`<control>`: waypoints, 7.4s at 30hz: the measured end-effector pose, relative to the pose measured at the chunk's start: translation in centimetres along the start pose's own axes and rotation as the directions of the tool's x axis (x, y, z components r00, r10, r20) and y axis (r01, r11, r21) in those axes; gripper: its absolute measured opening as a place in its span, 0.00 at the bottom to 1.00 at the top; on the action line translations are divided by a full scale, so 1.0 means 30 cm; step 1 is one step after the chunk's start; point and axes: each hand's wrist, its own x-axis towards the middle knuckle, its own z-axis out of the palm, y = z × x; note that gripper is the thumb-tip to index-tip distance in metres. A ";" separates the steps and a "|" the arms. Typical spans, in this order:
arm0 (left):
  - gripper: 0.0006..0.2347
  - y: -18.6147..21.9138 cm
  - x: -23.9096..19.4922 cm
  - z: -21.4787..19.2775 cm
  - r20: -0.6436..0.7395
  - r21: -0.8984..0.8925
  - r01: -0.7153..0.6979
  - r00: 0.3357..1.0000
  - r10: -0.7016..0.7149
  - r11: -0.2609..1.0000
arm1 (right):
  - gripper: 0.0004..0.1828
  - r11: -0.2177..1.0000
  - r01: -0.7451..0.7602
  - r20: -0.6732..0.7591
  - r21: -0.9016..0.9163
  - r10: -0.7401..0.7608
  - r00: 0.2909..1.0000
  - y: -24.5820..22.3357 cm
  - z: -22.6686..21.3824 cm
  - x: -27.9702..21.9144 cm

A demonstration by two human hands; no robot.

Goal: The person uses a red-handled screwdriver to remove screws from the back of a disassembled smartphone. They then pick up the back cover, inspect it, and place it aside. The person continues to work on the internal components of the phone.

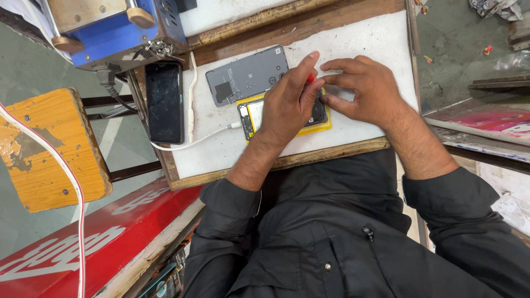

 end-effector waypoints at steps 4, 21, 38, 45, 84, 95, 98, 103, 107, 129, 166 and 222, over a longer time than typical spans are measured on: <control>0.27 0.022 0.022 -0.027 0.017 0.098 -0.213 0.977 0.212 0.972 | 0.16 0.998 -0.060 0.017 0.021 0.059 0.998 0.004 0.004 -0.002; 0.19 0.055 0.067 -0.077 0.101 0.008 -0.033 0.994 0.032 0.999 | 0.16 0.998 -0.064 0.006 0.010 0.064 0.998 0.006 0.018 -0.012; 0.22 0.030 0.067 -0.050 0.188 -0.080 -0.114 0.974 0.127 0.990 | 0.14 0.997 -0.073 -0.012 0.018 0.073 0.997 0.016 0.016 -0.013; 0.22 0.020 0.065 -0.033 0.163 -0.006 -0.155 0.975 0.154 0.988 | 0.11 0.992 -0.127 0.046 0.000 0.127 0.991 0.023 0.018 -0.011; 0.27 -0.054 -0.023 -0.152 -0.237 -0.047 -0.036 0.971 0.024 0.998 | 0.17 0.994 -0.061 -0.019 0.091 0.063 0.998 -0.010 -0.002 -0.004; 0.27 -0.200 -0.168 -0.296 -0.313 0.021 0.151 0.940 -0.137 0.988 | 0.15 0.989 -0.099 -0.006 0.109 0.100 0.995 -0.025 -0.012 0.004; 0.27 -0.205 -0.165 -0.290 -0.311 0.055 0.154 0.941 -0.129 0.987 | 0.15 0.989 -0.093 -0.006 0.111 0.095 0.996 -0.017 -0.009 0.003; 0.27 -0.191 -0.142 -0.305 -0.327 0.004 0.167 0.932 -0.157 0.986 | 0.15 0.991 -0.083 -0.023 0.106 0.086 0.996 -0.012 -0.012 0.001; 0.27 -0.131 -0.147 -0.301 -0.342 -0.112 0.208 0.910 -0.234 0.972 | 0.13 0.992 -0.064 -0.035 0.109 0.068 0.997 -0.015 -0.008 0.006; 0.29 0.035 -0.053 0.001 -0.072 -0.303 0.477 0.852 -0.519 0.825 | 0.16 1.000 0.006 -0.028 -0.013 -0.007 1.000 0.003 -0.003 -0.004; 0.23 0.081 -0.011 -0.069 0.219 0.000 -0.076 0.973 0.074 0.997 | 0.16 1.000 -0.016 -0.020 0.017 0.016 1.000 0.009 -0.001 -0.015; 0.20 0.090 -0.019 -0.032 0.177 0.049 -0.146 0.975 0.135 0.988 | 0.18 0.999 -0.042 0.017 -0.010 0.042 0.999 0.005 0.004 0.005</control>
